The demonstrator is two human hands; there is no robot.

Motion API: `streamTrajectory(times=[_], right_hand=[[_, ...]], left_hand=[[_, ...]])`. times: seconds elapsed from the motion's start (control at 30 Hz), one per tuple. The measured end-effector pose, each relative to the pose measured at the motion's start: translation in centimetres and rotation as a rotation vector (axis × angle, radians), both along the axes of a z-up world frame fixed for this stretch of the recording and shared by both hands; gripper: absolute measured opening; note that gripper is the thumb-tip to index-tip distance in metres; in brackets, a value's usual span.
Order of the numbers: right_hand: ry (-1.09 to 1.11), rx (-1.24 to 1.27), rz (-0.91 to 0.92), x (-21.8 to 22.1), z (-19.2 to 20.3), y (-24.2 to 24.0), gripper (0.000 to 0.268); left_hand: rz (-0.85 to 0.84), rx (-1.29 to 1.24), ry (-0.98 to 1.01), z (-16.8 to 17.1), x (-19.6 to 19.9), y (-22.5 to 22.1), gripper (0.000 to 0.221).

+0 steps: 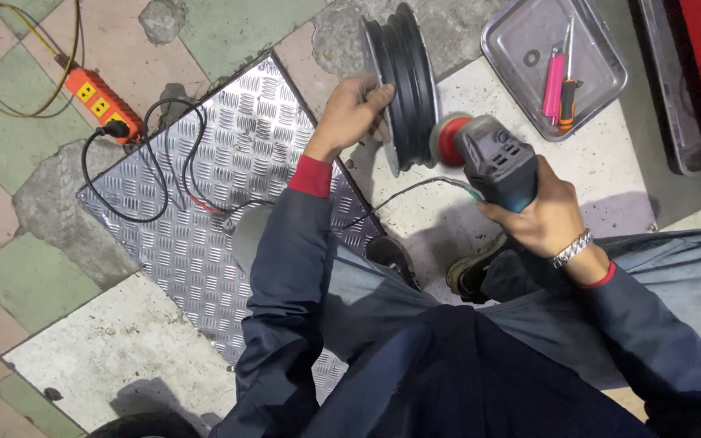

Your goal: Sanding the inner surface of a motorcycle wheel rim using a handheld angle grinder

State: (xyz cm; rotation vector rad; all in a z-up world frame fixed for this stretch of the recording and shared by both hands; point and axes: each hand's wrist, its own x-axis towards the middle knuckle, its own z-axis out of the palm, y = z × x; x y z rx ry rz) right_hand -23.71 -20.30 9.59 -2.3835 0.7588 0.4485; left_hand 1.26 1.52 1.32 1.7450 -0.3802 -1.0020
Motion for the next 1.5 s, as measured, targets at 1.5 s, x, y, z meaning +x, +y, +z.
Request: streamTrajectory(times=[1.5], right_hand=[[-0.024,-0.042,-0.111,1.4,2.8,-1.1,0.079]], left_hand=[[0.349,-0.045,-0.225,-3.5,-0.8,-2.8,0.019]])
